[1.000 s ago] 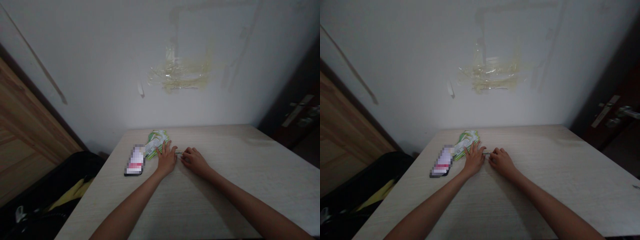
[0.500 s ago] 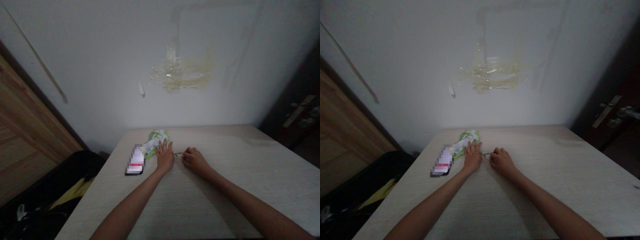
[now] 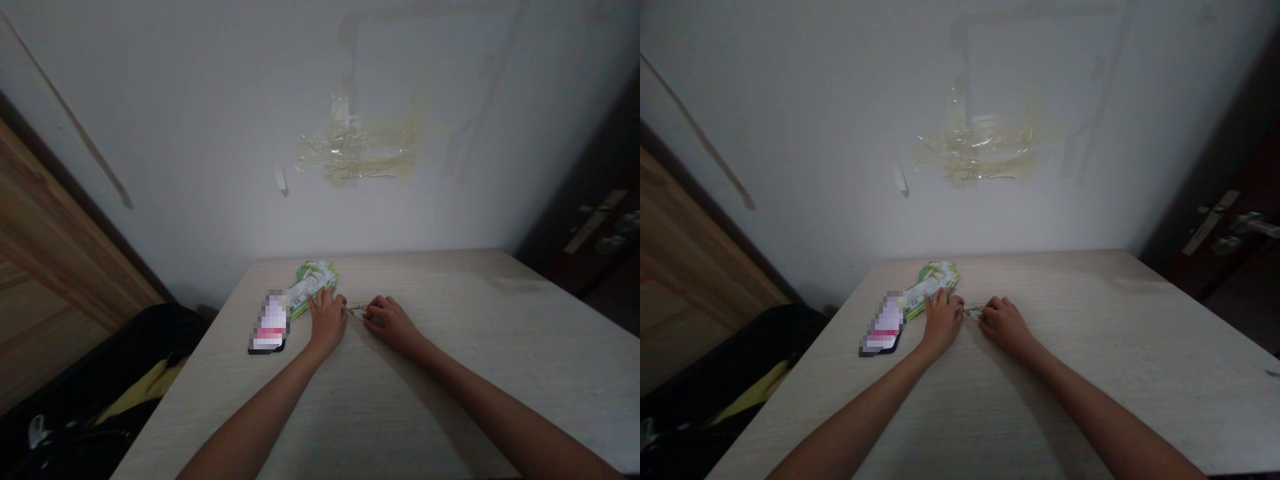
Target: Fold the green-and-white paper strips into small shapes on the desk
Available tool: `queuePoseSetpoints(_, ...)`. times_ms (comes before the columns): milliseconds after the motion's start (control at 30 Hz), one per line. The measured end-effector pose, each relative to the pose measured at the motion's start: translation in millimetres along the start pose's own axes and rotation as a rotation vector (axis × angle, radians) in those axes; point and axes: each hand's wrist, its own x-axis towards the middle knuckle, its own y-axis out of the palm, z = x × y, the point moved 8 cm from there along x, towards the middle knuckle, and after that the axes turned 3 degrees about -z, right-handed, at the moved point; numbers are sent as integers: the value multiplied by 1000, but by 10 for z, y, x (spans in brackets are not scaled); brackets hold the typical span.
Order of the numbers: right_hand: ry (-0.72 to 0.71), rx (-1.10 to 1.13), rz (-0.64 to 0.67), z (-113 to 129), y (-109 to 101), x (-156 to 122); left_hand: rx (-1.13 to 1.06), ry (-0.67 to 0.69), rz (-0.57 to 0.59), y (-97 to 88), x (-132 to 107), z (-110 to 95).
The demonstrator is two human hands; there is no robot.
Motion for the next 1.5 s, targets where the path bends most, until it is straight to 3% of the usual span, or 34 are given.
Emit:
queuePoseSetpoints(400, -33, 97, 2, -77, -2, -4, -15, 14, -32, -67, 49, -36)
queuePoseSetpoints(733, -33, 120, -14, -113, 30, -5, -17, 30, 32, -32, 79, 13)
queuePoseSetpoints(1200, -19, 206, 3, -175, 21, 20, 52, 40, 43, 77, -31, -138)
queuePoseSetpoints(1500, -29, 251, 46, -255, 51, 28, 56, 64, 53, 48, -71, -152)
